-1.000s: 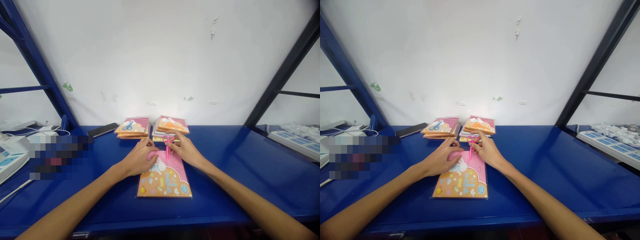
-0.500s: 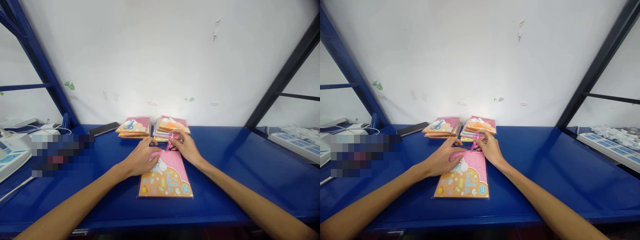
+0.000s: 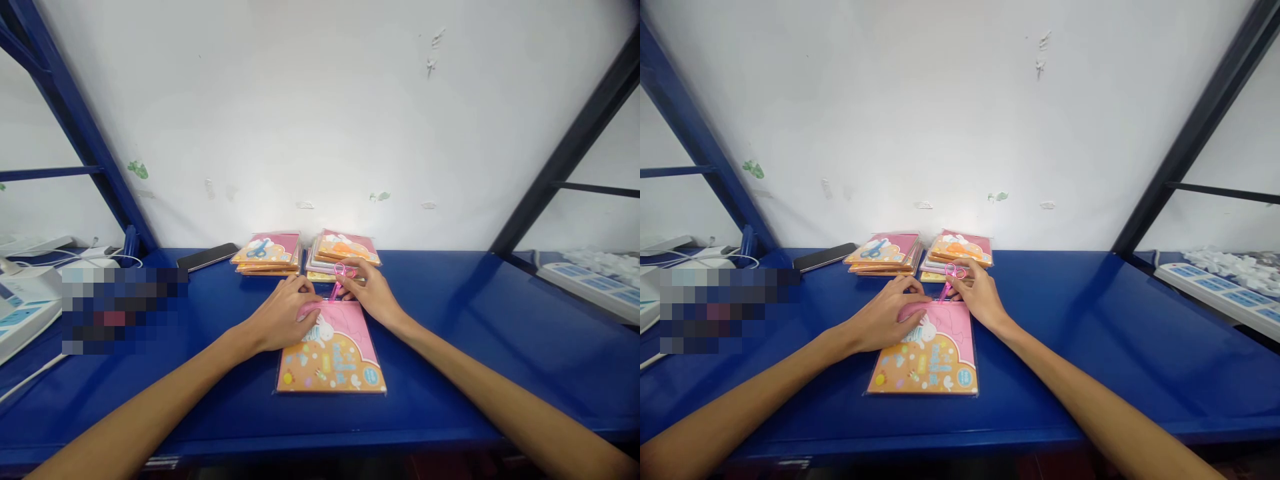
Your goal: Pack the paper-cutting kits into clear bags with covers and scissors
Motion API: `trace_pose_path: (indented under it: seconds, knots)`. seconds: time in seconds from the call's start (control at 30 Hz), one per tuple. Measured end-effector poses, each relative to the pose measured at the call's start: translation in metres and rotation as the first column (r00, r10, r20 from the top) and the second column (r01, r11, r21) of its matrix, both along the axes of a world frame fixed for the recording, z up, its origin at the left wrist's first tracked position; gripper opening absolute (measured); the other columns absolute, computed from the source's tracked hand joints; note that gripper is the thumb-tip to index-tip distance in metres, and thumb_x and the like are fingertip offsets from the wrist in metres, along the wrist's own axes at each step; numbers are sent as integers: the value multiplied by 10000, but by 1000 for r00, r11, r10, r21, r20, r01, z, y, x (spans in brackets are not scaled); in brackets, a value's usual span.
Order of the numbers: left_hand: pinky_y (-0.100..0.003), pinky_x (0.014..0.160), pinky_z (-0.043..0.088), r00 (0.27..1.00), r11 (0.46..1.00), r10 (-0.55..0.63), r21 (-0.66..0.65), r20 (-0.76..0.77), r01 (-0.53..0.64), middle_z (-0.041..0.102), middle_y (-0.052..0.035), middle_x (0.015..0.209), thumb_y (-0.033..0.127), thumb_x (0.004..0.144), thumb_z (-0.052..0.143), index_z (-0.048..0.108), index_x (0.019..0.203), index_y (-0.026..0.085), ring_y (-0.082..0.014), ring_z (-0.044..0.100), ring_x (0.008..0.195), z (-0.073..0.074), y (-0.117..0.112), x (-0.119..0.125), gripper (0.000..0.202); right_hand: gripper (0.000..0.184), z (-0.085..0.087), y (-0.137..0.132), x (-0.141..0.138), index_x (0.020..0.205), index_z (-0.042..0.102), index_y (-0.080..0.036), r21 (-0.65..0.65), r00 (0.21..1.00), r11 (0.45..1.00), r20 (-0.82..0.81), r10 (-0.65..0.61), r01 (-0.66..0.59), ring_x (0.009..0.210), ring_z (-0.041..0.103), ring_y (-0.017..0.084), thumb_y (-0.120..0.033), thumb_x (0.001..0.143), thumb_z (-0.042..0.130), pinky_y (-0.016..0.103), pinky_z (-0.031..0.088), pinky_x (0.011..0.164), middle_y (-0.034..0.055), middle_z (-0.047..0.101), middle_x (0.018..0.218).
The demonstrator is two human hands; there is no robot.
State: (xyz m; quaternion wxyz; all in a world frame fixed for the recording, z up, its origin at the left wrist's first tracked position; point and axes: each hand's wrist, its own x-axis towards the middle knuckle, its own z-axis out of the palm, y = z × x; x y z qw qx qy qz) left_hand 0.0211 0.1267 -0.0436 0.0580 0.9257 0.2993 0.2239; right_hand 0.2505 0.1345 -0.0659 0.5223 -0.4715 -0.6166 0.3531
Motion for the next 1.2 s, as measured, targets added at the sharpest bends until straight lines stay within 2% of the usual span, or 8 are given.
trace_pose_path:
  seconds: [0.3,0.53,0.63,0.77,0.93,1.2]
  knots:
    - [-443,983,458,999,1000,-5,7,41,4,615,-113,1099,228,943,545,756,1091,192,-259,571,1086,0,1,0,261,502,2,1,1,1145,595,-205,-57,999,998,-49,13,-16,669,752,182,-486,771,777,285,624,588,30,714,897]
    - [-449,998,458,999,1000,-4,21,49,3,621,-112,1124,220,944,540,764,1068,194,-256,578,1103,-2,3,0,258,387,3,-1,5,1172,612,-216,-13,993,996,82,-90,91,657,749,183,-415,853,706,289,621,611,6,719,783]
    - [-455,987,468,999,1000,1,23,46,-2,624,-112,1120,219,939,543,765,1058,198,-261,580,1104,-2,2,0,253,399,5,-3,3,1158,615,-219,-40,998,998,57,-37,40,634,739,179,-436,840,719,282,602,579,18,734,809]
    - [-461,989,476,999,1000,0,21,39,-1,626,-120,1123,213,933,546,762,1100,188,-265,583,1100,-2,3,0,274,417,7,-6,0,1153,622,-216,-92,996,996,93,15,-6,622,724,180,-473,840,720,269,560,556,13,731,749]
    - [-445,1011,478,999,1000,1,22,50,-2,636,-121,1134,189,928,538,767,1120,183,-259,593,1104,-2,4,0,299,380,6,-6,1,1165,617,-246,-18,991,999,127,-34,37,740,751,202,-452,856,696,266,551,571,19,747,851]
    - [-456,1020,476,998,999,-8,37,56,6,662,-120,1172,177,929,544,779,1090,186,-271,602,1136,-3,4,0,285,421,5,-4,1,1170,562,-240,18,998,1000,60,-25,24,757,756,214,-476,848,697,303,575,637,6,731,811]
